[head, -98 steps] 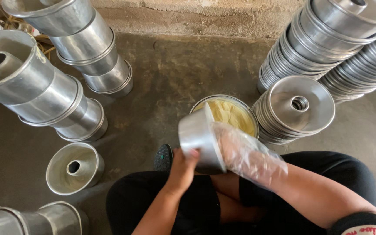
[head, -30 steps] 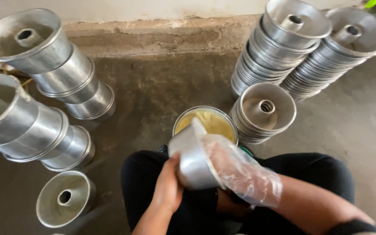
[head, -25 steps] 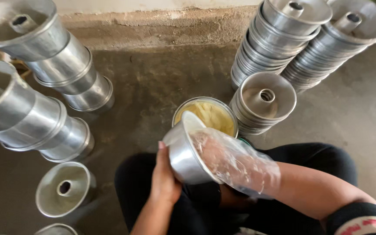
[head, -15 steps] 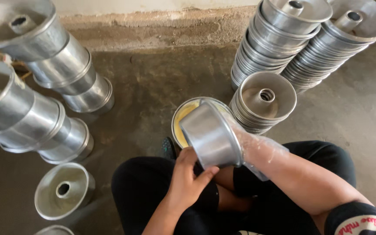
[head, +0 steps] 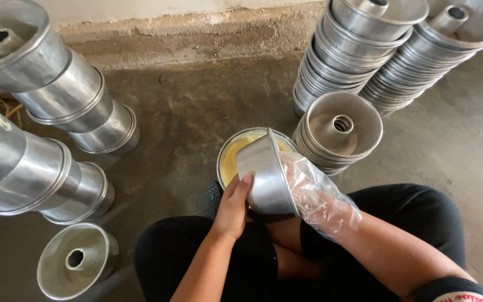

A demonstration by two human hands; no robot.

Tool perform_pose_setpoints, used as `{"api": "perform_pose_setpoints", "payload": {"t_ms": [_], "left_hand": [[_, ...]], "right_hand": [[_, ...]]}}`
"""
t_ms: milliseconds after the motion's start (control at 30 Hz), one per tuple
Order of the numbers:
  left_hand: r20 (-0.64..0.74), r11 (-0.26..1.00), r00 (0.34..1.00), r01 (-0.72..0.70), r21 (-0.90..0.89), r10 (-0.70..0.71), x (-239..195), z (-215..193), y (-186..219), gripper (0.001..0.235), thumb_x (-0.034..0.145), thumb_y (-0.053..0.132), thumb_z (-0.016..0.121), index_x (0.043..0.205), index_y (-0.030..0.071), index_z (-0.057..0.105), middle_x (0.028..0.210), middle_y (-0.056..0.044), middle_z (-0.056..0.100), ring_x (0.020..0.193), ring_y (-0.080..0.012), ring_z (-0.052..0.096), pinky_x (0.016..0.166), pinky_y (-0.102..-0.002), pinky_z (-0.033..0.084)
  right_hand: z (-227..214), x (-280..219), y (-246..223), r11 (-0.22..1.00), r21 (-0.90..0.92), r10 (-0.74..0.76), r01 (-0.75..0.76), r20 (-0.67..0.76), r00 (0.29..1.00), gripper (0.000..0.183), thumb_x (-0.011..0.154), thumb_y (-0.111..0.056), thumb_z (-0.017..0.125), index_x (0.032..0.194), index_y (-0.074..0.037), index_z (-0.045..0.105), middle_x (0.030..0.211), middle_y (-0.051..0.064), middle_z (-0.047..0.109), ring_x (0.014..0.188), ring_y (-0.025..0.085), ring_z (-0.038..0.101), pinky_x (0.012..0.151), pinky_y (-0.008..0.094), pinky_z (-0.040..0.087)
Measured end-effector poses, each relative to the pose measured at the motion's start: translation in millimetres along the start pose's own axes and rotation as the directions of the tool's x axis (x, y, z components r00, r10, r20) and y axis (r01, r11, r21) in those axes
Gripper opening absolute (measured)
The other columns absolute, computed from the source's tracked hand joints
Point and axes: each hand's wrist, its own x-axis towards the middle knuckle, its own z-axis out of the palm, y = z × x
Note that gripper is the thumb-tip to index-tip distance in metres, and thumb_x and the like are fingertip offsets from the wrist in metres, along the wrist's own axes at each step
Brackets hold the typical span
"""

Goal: The person scoops a yellow substance from a metal bowl and spreads it inside multiple metal baking molds. They handle each mold one at a time, coating the interior surfaces, and then place the coated molds into a stack.

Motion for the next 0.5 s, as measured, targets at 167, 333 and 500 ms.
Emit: {"api": "perform_pose_setpoints", "payload": {"t_ms": [167, 333, 500], "left_hand": [[-0.110, 0.917, 0.946, 0.261, -0.300, -0.305, 8, -7, -1, 0.063, 0.095, 0.050, 0.048, 0.139, 0.005, 0.056, 0.132, -0.014, 0.067, 0.120, -0.0273, 0.063, 0.100, -0.042, 0.049], [-0.060, 0.996, 0.998, -0.011, 0.087, 0.016, 2, -3, -1, 0.062, 0.098, 0.047, 0.057, 0.138, 0.000, 0.060, 0.128, -0.017, 0.069, 0.115, -0.0271, 0.063, 0.099, -0.040, 0.049], [0.328, 0.622, 0.868, -0.496, 0.606, 0.372, -16, -3, -6, 0.062, 0.084, 0.032, 0.084, 0.134, 0.002, 0.063, 0.127, -0.013, 0.068, 0.120, -0.0230, 0.062, 0.105, -0.037, 0.050]], "right_hand": [[-17, 5, 16, 1.000, -0.014, 0.015, -0.014, 0.019, 1.000, 0.031, 0.092, -0.016, 0.068, 0.118, 0.000, 0.067, 0.103, 0.014, 0.073, 0.090, 0.023, 0.071, 0.077, 0.035, 0.062], [-19, 9, 5, 0.947, -0.285, -0.085, 0.150, 0.229, 0.970, 0.031, 0.093, -0.015, 0.070, 0.119, 0.001, 0.066, 0.105, 0.015, 0.072, 0.091, 0.024, 0.071, 0.079, 0.036, 0.062], [-20, 20, -25, 0.949, -0.303, 0.033, 0.086, 0.370, 0.929, 0.031, 0.095, -0.014, 0.072, 0.120, 0.003, 0.066, 0.105, 0.016, 0.072, 0.091, 0.024, 0.070, 0.079, 0.035, 0.061]]}}
